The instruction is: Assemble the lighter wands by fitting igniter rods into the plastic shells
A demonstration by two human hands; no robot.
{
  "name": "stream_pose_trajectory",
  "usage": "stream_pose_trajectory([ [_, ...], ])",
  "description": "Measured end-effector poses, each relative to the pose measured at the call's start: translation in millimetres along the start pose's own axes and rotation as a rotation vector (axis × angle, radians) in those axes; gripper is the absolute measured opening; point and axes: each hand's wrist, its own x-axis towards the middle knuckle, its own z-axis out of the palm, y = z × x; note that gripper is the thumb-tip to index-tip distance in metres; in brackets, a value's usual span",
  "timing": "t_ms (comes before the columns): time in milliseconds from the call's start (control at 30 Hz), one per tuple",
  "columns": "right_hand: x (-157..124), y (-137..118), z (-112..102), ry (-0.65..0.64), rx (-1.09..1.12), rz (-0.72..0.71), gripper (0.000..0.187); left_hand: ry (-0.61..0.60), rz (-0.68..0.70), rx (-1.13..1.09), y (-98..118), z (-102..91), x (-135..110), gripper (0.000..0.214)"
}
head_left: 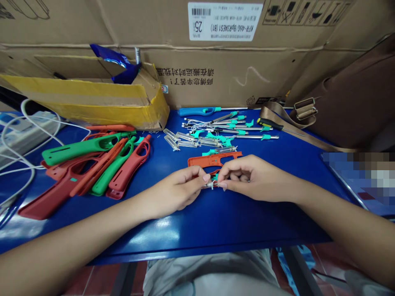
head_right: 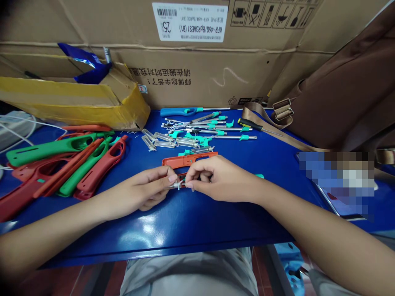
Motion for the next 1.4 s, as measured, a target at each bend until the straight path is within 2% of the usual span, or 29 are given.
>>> stream_pose_trajectory([
  [267, -1.3, 0.5, -0.2, -0.015, -0.009, -0.001, 0.021, -0.001, 0.030, 0.000, -0.8, 1.0, -0.5, 0.034],
  [633, -0.5, -1.0, -0.2, -0.022, -0.001, 0.005, 0.020, 0.007, 0.026, 0.008, -1.8, 2.3, 0.4, 0.025],
  [1400, 2.9, 1.8, 1.2, -0.037, 0.041, -0.025, 0.018, 0.006, 0.056, 0.024, -4.4, 1.6, 0.5, 0.036],
])
